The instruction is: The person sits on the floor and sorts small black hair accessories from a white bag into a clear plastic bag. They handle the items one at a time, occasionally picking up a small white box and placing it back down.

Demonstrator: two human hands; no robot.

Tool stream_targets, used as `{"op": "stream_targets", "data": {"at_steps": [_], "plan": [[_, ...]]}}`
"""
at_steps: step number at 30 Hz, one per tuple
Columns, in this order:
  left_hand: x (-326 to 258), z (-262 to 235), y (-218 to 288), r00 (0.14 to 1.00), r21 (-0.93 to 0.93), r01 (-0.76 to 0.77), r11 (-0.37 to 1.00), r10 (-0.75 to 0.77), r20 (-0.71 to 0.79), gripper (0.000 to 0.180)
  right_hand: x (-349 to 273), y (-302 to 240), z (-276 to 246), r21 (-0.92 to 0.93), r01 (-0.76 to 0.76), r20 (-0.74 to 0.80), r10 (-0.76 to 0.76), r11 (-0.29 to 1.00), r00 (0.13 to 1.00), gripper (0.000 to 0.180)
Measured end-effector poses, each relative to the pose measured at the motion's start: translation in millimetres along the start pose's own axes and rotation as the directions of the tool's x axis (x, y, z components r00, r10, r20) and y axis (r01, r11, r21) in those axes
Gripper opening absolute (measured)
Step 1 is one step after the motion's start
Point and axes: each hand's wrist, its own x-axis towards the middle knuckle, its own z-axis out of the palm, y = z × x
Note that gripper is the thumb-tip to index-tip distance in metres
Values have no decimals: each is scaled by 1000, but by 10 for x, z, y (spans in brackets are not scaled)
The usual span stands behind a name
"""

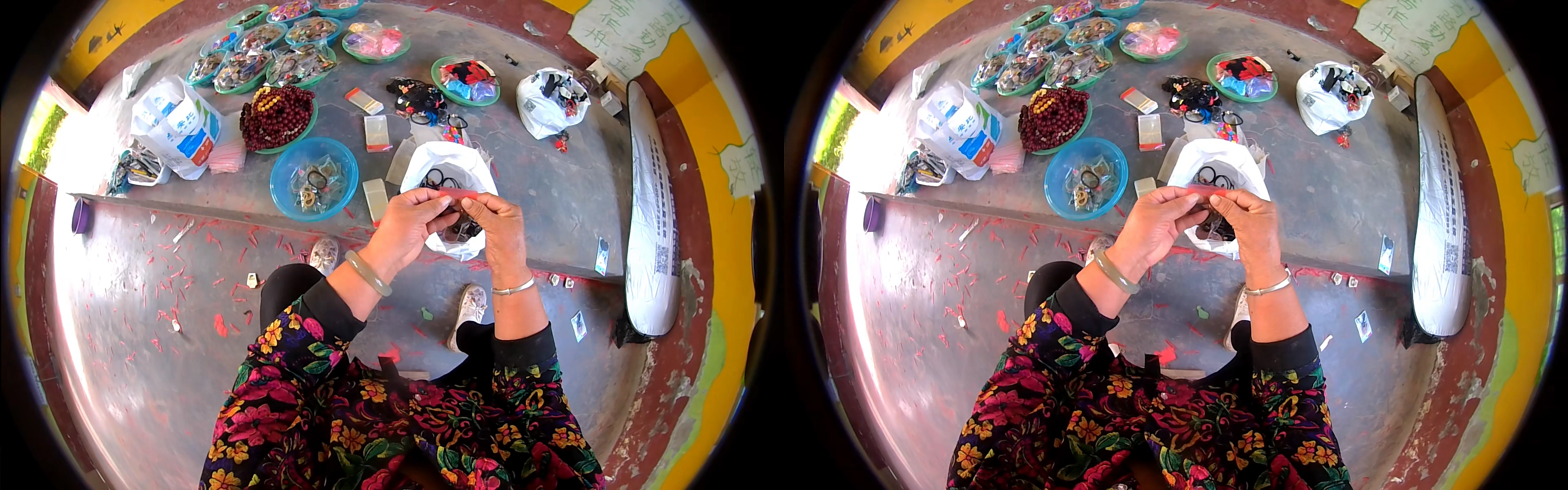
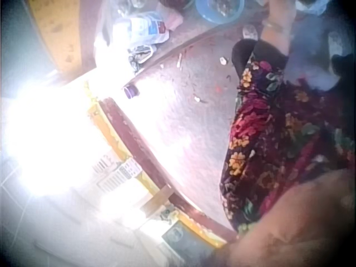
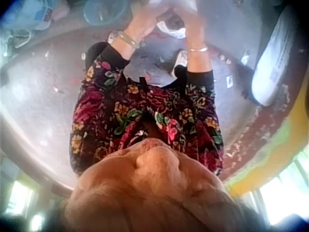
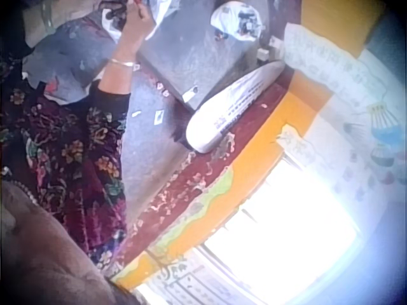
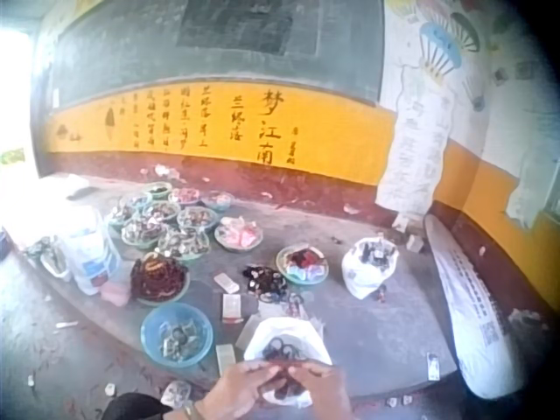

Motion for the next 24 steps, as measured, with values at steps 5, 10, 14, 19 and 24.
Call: {"op": "stream_targets", "data": {"at_steps": [5, 10, 14, 19, 24], "plan": [[14, -67, 33, 1000, -102, -11, 995, 14, 24, 13, 15, -28, -23, 75, -50, 2, 50, 996, 999, 13], [6, -4, 27, 1000, -113, -14, 994, 15, 5, 12, 15, 62, -103, 4, -54, 14, 54, 999, 998, 12], [12, -1, -1, 1000, -117, -16, 993, 18, 15, 12, -8, 63, -61, 46, -17, 16, 16, 999, 1000, 12], [48, -27, 5, 998, -149, -56, 987, 54, -23, 13, 11, 39, -62, -8, -21, -4, 21, 1000, 1000, 14], [71, -28, 114, 988, -214, -131, 968, 111, -104, 13, -1, -8, -128, -70, -119, 101, 126, 990, 987, 16]]}}
